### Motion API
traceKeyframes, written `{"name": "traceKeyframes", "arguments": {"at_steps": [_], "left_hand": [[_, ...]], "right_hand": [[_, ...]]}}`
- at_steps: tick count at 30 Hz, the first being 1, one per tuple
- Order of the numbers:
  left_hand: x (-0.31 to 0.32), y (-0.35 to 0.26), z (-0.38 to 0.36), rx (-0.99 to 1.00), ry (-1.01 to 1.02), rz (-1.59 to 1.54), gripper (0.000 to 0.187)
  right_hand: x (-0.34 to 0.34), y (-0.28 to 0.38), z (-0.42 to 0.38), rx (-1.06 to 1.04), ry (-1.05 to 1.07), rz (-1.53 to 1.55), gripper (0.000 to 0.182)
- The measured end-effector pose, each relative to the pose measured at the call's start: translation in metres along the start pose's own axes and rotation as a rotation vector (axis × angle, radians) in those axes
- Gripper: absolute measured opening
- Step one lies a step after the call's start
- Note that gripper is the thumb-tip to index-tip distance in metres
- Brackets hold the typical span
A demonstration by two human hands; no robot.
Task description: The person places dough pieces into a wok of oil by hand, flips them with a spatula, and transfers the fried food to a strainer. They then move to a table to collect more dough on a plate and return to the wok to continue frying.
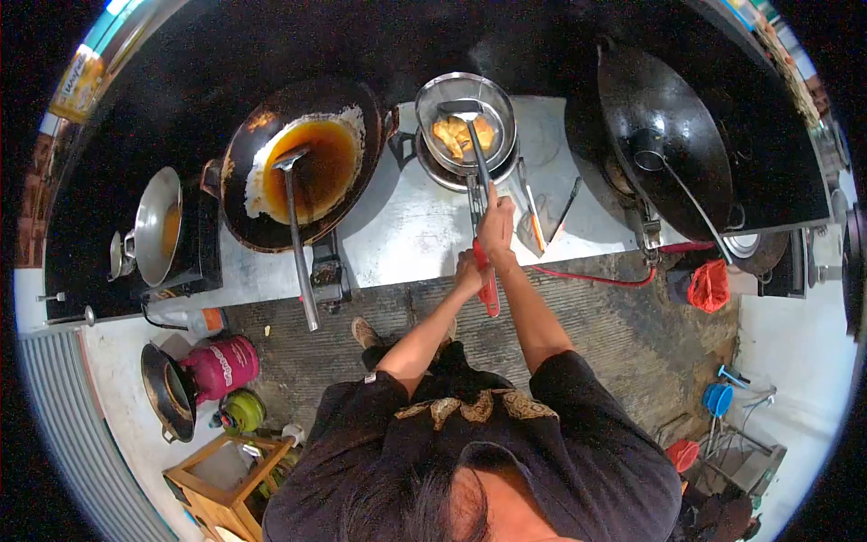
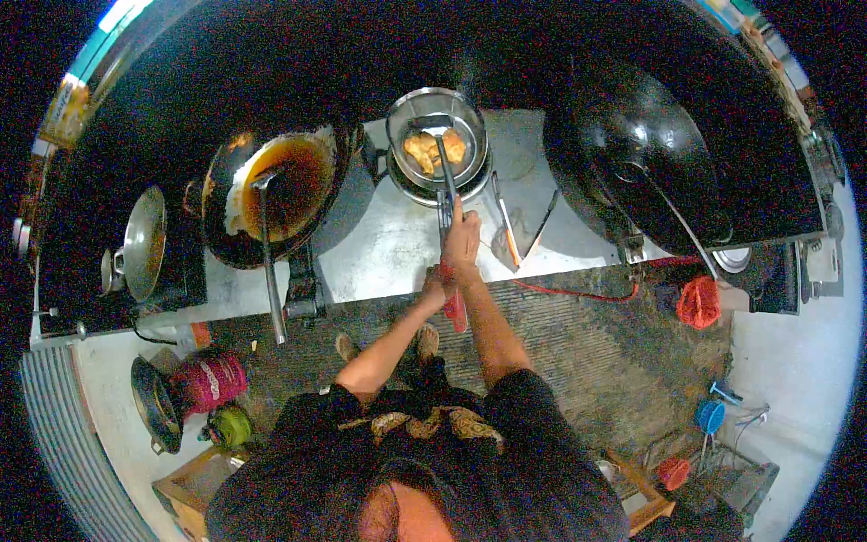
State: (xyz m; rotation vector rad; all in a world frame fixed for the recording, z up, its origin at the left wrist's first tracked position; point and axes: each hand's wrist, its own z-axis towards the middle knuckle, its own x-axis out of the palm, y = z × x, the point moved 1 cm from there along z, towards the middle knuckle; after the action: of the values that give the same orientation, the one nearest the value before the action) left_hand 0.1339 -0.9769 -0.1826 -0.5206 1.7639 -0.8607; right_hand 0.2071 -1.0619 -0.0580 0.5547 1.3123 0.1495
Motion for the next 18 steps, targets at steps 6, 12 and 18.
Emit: {"name": "traceKeyframes", "arguments": {"at_steps": [6,12,18], "left_hand": [[0.013,-0.013,-0.013,0.342,0.11,0.12,0.048],[0.013,-0.016,-0.048,0.106,0.034,-0.386,0.055],[-0.025,-0.034,-0.057,-0.054,0.178,-0.5,0.095]], "right_hand": [[0.026,0.011,-0.013,0.024,0.013,0.111,0.073],[0.041,-0.012,-0.014,-0.02,-0.023,0.239,0.071],[0.043,-0.017,-0.014,0.024,0.025,0.251,0.084]]}}
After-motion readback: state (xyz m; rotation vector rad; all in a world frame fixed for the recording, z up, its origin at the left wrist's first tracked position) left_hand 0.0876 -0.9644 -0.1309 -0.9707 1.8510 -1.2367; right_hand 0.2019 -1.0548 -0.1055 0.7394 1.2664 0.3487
